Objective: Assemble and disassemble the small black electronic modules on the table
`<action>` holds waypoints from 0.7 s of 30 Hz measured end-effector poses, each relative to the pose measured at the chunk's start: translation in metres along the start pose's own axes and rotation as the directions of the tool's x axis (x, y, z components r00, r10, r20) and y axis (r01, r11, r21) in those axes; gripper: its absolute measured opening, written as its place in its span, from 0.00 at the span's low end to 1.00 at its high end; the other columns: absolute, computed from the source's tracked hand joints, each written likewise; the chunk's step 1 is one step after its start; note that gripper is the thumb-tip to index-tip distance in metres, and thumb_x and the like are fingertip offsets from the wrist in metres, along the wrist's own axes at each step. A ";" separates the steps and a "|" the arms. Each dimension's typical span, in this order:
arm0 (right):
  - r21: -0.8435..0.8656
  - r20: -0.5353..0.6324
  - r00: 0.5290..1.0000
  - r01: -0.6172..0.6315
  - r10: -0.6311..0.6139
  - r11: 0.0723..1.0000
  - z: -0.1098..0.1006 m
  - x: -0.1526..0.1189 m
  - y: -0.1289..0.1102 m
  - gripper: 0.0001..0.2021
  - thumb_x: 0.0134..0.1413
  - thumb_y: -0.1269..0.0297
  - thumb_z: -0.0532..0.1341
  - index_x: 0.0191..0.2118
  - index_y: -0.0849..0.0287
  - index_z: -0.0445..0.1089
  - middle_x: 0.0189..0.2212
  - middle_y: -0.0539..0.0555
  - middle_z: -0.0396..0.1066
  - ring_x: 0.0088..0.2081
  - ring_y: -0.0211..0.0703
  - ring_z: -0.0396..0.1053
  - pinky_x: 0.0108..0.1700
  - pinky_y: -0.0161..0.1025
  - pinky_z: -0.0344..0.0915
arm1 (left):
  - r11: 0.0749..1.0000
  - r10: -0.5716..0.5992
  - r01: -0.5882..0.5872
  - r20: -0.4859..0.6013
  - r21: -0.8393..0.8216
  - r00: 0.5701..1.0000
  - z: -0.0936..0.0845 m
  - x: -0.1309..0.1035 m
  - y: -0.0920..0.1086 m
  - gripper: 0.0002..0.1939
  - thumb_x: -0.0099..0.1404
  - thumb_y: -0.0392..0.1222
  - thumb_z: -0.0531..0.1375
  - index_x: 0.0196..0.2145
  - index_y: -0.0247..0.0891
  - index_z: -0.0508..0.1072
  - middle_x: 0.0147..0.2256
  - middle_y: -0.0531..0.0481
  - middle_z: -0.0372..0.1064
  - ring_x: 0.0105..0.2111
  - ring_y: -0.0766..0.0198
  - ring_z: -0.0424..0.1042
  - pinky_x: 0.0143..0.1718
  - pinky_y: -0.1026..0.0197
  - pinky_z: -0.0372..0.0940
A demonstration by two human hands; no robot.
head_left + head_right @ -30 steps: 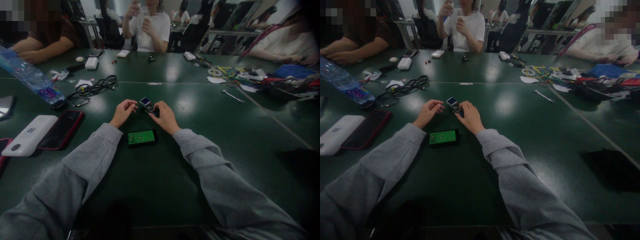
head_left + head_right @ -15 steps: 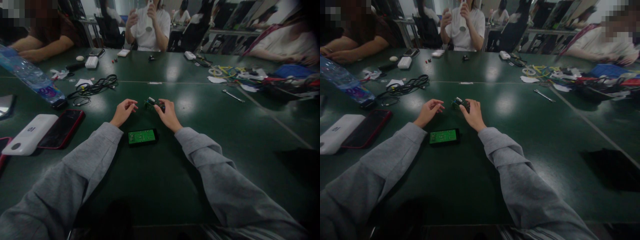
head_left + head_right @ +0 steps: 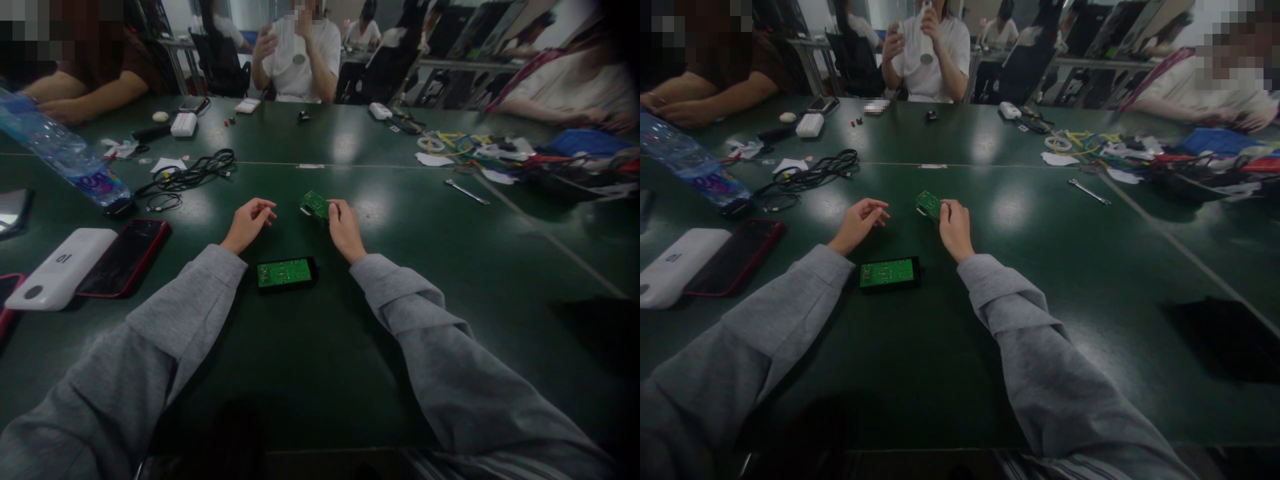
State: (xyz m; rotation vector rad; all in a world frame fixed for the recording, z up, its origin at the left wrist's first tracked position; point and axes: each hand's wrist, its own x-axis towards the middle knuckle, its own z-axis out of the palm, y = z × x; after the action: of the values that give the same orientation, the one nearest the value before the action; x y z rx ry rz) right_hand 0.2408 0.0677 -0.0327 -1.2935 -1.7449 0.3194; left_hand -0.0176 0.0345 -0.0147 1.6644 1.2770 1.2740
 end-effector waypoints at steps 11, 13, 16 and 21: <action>-0.096 0.093 0.991 0.109 -0.101 0.989 0.000 -0.004 -0.009 0.26 0.62 0.57 0.58 0.63 0.62 0.60 0.59 0.66 0.65 0.57 0.59 0.65 0.60 0.60 0.63 | 1.000 -0.007 0.007 0.002 0.003 1.000 0.000 0.000 0.002 0.08 0.68 0.38 0.57 0.43 0.37 0.74 0.35 0.48 0.76 0.28 0.69 0.72 0.32 0.64 0.68; -0.111 0.114 0.990 0.093 -0.080 0.989 -0.006 -0.010 -0.016 0.25 0.60 0.62 0.58 0.62 0.63 0.61 0.57 0.66 0.67 0.56 0.59 0.66 0.59 0.60 0.64 | 1.000 -0.003 0.003 0.000 0.008 1.000 -0.001 0.000 0.001 0.08 0.68 0.39 0.57 0.43 0.38 0.74 0.35 0.48 0.76 0.28 0.69 0.72 0.32 0.64 0.68; -0.098 0.178 0.978 0.127 -0.108 0.987 -0.029 -0.032 -0.023 0.26 0.60 0.61 0.58 0.62 0.61 0.62 0.56 0.64 0.69 0.55 0.58 0.68 0.58 0.60 0.66 | 1.000 0.011 -0.011 -0.002 -0.001 1.000 -0.001 0.000 -0.002 0.08 0.68 0.39 0.57 0.43 0.38 0.74 0.34 0.48 0.76 0.28 0.69 0.72 0.33 0.63 0.68; -0.256 0.177 0.980 0.137 -0.092 0.957 -0.141 -0.097 0.015 0.28 0.62 0.45 0.56 0.63 0.52 0.63 0.56 0.63 0.70 0.55 0.61 0.70 0.56 0.63 0.67 | 1.000 0.008 -0.008 -0.002 -0.027 1.000 0.000 -0.001 0.000 0.08 0.67 0.38 0.57 0.42 0.37 0.74 0.33 0.48 0.76 0.27 0.69 0.72 0.31 0.64 0.67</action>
State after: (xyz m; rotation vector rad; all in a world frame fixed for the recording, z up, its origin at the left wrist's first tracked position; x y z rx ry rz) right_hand 0.3642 -0.0508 -0.0143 -1.3785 -2.0490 0.1286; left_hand -0.0171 0.0338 -0.0147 1.6516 1.2501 1.2927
